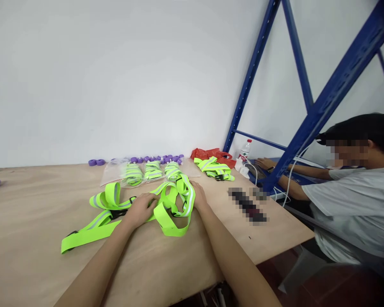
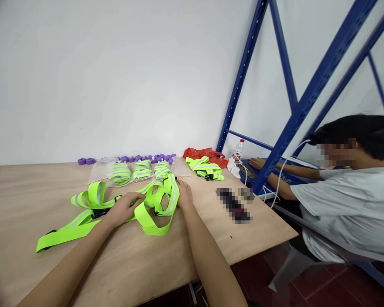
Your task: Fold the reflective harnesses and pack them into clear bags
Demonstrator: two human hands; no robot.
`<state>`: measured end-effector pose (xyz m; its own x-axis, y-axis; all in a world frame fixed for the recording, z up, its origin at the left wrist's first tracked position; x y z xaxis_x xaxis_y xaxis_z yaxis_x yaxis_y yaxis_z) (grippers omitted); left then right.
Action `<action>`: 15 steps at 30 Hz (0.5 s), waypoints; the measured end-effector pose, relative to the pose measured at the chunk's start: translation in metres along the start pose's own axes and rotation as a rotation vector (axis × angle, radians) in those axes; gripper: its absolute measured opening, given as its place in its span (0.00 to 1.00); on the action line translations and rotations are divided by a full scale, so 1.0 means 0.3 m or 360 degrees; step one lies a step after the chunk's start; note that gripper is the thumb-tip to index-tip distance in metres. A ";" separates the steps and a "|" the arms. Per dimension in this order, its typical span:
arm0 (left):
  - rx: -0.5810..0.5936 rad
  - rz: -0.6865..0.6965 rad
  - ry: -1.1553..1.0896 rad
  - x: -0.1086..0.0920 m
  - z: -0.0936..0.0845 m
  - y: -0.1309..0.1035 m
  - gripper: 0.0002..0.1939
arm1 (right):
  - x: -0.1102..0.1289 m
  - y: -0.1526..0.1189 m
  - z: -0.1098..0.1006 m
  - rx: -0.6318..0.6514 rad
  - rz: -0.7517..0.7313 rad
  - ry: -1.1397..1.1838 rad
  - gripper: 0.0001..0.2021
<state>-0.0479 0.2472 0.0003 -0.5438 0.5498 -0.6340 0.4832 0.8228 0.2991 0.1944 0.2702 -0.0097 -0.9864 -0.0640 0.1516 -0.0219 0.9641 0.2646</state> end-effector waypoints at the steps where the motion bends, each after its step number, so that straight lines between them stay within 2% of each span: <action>1: -0.0005 -0.0005 -0.0018 -0.002 -0.002 -0.001 0.15 | -0.004 0.004 0.002 -0.0007 0.0002 0.0007 0.17; 11: -0.0028 -0.0028 -0.0136 0.005 -0.005 -0.006 0.13 | -0.026 0.036 0.034 -0.0052 -0.0027 0.0134 0.25; 15: -0.0031 -0.0035 -0.0125 0.017 -0.001 -0.004 0.12 | -0.036 0.040 0.044 -0.0154 -0.0074 0.0205 0.30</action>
<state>-0.0514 0.2490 -0.0032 -0.4982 0.5191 -0.6945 0.4578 0.8377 0.2978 0.2026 0.2859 -0.0208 -0.9555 -0.1465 0.2561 -0.0451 0.9304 0.3638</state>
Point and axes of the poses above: each hand's wrist, its own y-axis towards the middle knuckle, its own z-axis out of the palm, x = y × z, the point moved 5 cm from there along y, towards the middle knuckle, and after that the axes turned 9 degrees about -y, right-handed, at the moved point
